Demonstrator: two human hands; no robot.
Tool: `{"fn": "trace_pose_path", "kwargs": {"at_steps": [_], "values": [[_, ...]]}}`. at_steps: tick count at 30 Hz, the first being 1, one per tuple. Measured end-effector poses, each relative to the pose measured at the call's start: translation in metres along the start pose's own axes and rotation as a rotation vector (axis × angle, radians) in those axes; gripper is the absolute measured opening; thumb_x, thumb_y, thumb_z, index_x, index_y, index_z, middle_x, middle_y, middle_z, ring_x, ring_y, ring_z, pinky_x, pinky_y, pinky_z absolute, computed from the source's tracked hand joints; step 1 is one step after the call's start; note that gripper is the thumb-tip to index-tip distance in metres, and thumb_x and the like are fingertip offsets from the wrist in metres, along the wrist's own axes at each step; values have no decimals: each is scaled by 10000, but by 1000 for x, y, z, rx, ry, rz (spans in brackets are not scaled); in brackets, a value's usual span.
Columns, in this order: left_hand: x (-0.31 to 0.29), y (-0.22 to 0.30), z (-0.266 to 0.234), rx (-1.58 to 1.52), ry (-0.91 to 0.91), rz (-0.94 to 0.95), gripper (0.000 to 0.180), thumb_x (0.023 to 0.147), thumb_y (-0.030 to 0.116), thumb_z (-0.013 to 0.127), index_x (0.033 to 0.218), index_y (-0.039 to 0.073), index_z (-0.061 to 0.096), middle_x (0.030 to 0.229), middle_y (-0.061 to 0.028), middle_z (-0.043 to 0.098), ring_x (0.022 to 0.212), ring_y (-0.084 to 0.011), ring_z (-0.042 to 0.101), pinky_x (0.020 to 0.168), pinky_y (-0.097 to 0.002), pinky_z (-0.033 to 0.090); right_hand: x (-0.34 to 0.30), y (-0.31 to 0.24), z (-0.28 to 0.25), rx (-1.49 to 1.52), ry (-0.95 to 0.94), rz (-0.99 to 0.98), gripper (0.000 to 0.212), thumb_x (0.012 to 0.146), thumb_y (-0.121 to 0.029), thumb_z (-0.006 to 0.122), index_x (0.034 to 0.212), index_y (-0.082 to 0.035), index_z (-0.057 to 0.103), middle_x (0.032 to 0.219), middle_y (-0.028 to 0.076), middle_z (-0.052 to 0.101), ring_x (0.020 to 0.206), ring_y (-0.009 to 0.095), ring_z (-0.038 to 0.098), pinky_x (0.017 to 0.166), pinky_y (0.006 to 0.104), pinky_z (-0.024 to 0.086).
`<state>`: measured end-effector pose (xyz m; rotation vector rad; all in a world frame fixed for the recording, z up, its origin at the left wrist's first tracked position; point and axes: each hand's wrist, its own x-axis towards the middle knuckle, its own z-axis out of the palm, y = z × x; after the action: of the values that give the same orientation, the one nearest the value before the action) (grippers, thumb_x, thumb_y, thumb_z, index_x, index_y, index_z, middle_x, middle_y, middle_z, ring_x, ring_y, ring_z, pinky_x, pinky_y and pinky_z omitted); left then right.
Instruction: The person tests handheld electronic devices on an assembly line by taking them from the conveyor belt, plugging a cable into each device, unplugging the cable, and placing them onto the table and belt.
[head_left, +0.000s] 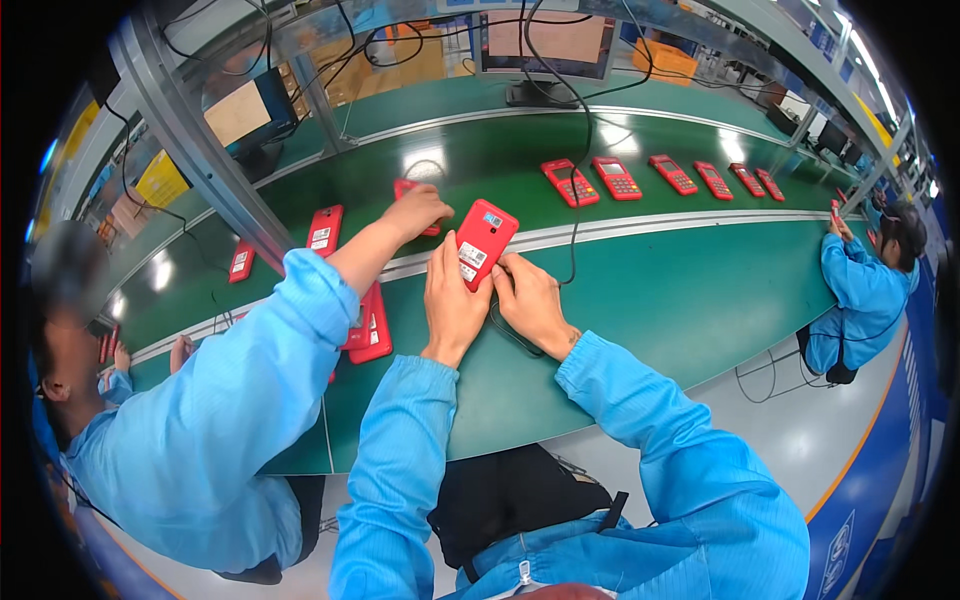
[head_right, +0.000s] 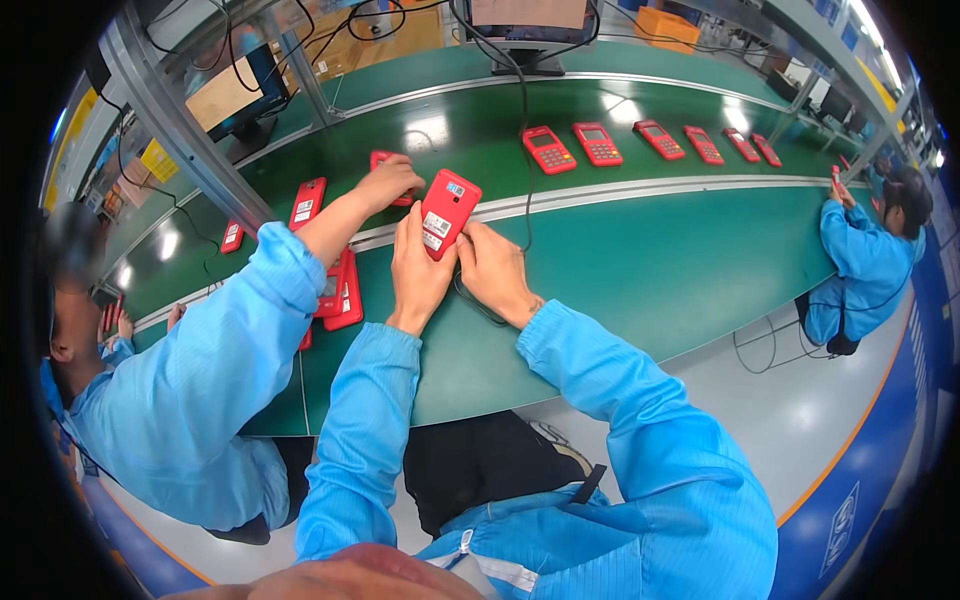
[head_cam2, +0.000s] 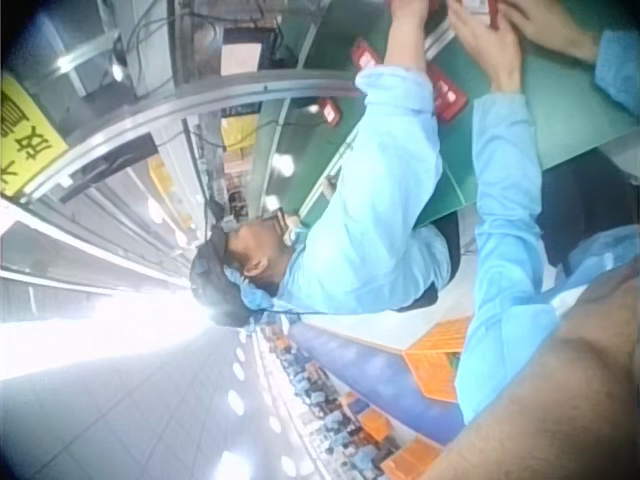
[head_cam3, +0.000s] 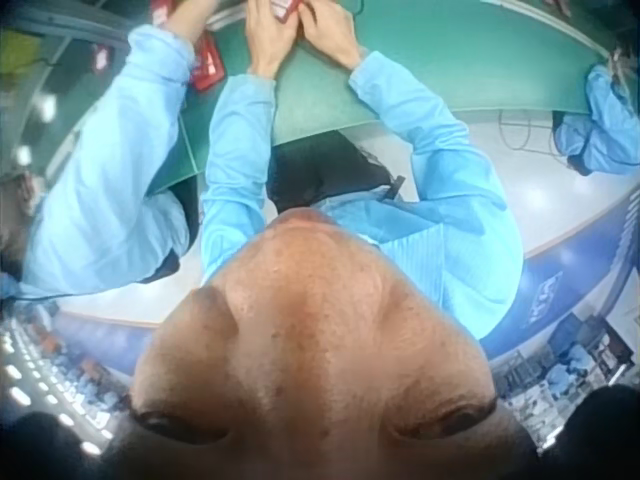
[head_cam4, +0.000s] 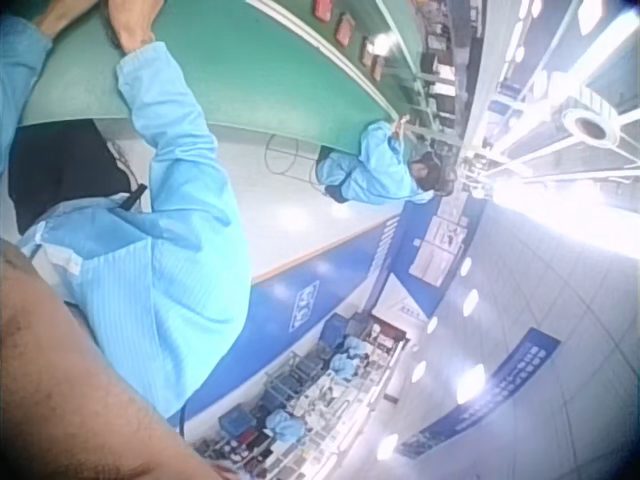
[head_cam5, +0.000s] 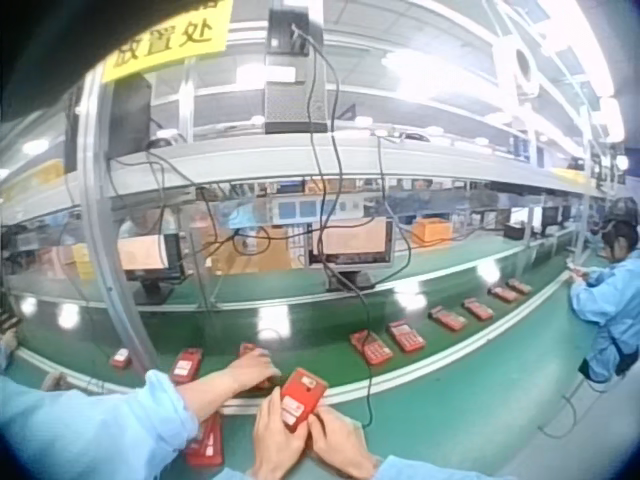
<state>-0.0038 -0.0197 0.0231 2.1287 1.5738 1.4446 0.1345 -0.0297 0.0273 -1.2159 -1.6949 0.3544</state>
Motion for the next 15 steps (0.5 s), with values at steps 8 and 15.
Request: {"fn": "trace_pose_path", "kwargs": {"at_steps": [8,15], "values": [[3,5,-3,-187,-56,-116,790,813,212,790,1448,-74,418,1322,-240,562,1200,-419,581,992,-440,504,6,0,-11,-38,-9,-51,152,925,-117,624,1036,-44,697,913,194,712,845,406,683,729,499,542],[17,-15,-15,38,116,-314,846,844,288,778,1484,-83,368,1307,-228,550,1190,-407,576,961,-446,508,1,-14,-8,-36,-167,-110,230,929,-62,598,1132,-34,703,1014,180,731,885,394,697,744,461,558]]}}
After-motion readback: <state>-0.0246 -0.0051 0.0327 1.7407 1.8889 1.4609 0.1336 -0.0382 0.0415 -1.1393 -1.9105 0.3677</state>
